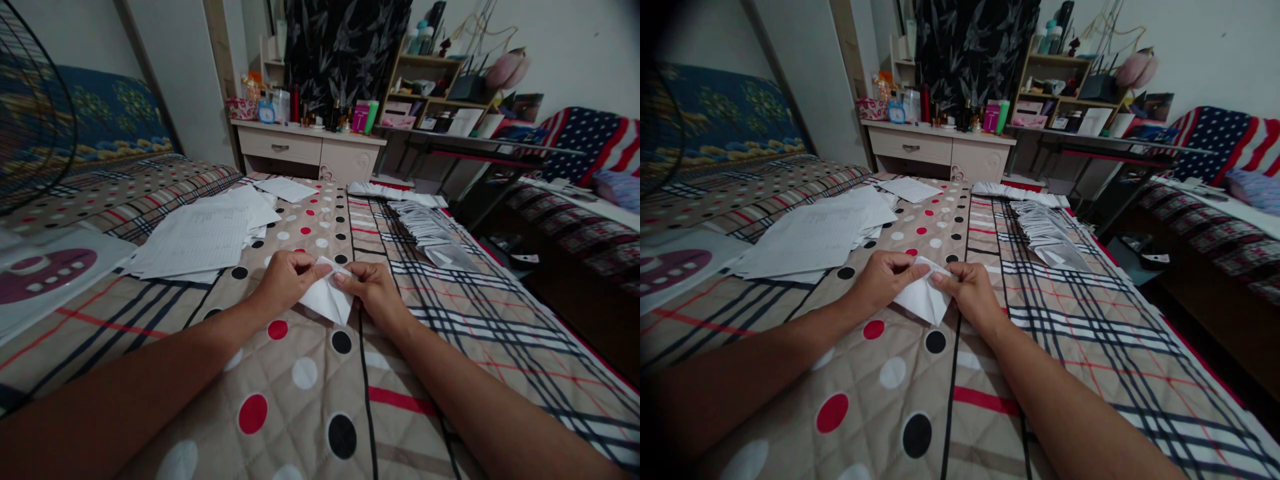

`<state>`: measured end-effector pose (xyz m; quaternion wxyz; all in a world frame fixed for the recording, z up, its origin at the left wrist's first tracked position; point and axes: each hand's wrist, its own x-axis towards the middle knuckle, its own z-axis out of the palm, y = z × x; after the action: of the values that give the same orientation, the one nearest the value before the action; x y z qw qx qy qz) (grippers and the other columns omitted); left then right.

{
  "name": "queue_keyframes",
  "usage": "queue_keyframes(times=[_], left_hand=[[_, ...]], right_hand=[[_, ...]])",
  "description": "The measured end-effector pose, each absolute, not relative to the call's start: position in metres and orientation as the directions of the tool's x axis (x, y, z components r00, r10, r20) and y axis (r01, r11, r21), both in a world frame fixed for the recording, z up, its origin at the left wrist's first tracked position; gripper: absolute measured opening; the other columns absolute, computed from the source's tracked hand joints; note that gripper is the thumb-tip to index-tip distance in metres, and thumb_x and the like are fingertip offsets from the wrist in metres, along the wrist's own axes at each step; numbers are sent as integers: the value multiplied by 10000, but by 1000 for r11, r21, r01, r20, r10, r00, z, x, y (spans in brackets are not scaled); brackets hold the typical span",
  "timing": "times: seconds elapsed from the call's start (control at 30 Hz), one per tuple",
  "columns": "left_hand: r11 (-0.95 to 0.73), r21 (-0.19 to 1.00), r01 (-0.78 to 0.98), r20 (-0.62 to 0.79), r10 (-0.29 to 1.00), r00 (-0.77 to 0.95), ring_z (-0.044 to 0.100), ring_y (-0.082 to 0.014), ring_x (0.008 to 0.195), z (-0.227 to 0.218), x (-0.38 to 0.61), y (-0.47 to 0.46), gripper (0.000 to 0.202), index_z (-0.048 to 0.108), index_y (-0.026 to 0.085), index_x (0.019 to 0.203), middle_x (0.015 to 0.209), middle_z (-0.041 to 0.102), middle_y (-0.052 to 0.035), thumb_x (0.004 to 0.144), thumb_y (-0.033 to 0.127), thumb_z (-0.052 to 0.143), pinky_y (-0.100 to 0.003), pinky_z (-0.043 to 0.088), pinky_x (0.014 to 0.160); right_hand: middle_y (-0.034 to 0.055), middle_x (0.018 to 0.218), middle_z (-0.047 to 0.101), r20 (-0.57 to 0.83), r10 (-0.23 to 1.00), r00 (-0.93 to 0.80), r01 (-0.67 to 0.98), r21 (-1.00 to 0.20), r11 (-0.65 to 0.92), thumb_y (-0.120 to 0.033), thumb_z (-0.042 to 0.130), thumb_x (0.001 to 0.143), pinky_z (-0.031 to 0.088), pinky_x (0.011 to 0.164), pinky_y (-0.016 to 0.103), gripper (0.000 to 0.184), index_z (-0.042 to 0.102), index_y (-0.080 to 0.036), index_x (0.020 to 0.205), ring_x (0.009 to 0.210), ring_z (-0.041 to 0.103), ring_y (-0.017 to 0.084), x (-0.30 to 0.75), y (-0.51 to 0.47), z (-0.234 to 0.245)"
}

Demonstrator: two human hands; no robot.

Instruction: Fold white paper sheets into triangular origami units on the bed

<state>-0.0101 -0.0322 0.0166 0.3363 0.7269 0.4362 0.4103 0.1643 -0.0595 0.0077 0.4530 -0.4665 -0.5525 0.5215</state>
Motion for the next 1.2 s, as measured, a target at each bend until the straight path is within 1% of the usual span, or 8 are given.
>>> queue_keyframes(times=[0.2, 0.43, 0.57, 0.67, 0.77, 0.93, 1.1, 1.2], left_hand=[[-328, 897, 297, 228, 918, 324, 352, -73, 475, 15, -10, -32, 429, 553, 135, 521, 479, 382, 41, 762, 481, 626, -214, 225, 441], [-251, 955, 157, 154, 875, 459, 449, -81, 510, 16, -12, -32, 372, 584, 134, 651, 570, 515, 26, 727, 487, 673, -191, 309, 459], [-339, 916, 213, 211, 860, 464, 403, -74, 492, 18, -14, -30, 357, 560, 137, 584, 528, 460, 36, 765, 438, 627, -197, 281, 459], [-423, 853, 306, 243, 840, 485, 377, -74, 495, 18, -14, -30, 375, 525, 139, 525, 505, 413, 37, 792, 395, 588, -208, 253, 466], [-458, 819, 345, 245, 823, 512, 370, -76, 499, 15, -12, -31, 426, 503, 141, 509, 498, 398, 37, 818, 426, 568, -213, 245, 469], [-309, 913, 268, 142, 854, 501, 392, -78, 479, 13, -10, -29, 467, 559, 142, 601, 524, 462, 30, 836, 544, 531, -199, 257, 439], [-97, 978, 185, -23, 831, 555, 485, -90, 411, 16, -8, -34, 534, 572, 139, 653, 511, 538, 8, 752, 664, 579, -185, 326, 380], [-69, 973, 218, -54, 858, 511, 453, -80, 321, 21, -6, -38, 516, 573, 148, 660, 444, 517, 29, 717, 658, 628, -170, 293, 314]], right_hand=[[-57, 455, 383, 43, 980, -192, 37, -998, 51, -509, 704, 722, 165, 412, 232, 417, 551, -161, 552, 423, 264, 61, 163, -64, 14], [-55, 518, 376, 2, 943, -332, -61, -998, -20, -480, 722, 720, 174, 433, 224, 415, 504, -162, 564, 463, 281, 62, 168, -65, 10], [-53, 516, 353, 62, 934, -352, 72, -993, 94, -512, 674, 760, 196, 453, 230, 457, 468, -170, 539, 483, 283, 73, 170, -63, 9], [-30, 574, 428, 138, 908, -396, 248, -936, 250, -480, 658, 791, 256, 491, 226, 395, 557, -152, 598, 547, 358, 91, 168, -64, 11], [-15, 645, 501, 140, 889, -435, 304, -907, 292, -439, 618, 834, 302, 521, 224, 315, 630, -148, 712, 593, 418, 105, 165, -66, 12], [-40, 550, 362, 203, 948, -245, 297, -915, 273, -482, 624, 825, 233, 461, 229, 445, 466, -173, 546, 521, 315, 84, 163, -68, 13], [-34, 554, 421, 200, 976, -91, 217, -952, 216, -494, 635, 815, 240, 450, 232, 387, 543, -172, 622, 512, 357, 92, 164, -67, 12], [-33, 553, 427, 228, 972, -54, 184, -955, 234, -471, 639, 816, 247, 448, 231, 369, 543, -173, 622, 505, 360, 91, 162, -68, 13]])
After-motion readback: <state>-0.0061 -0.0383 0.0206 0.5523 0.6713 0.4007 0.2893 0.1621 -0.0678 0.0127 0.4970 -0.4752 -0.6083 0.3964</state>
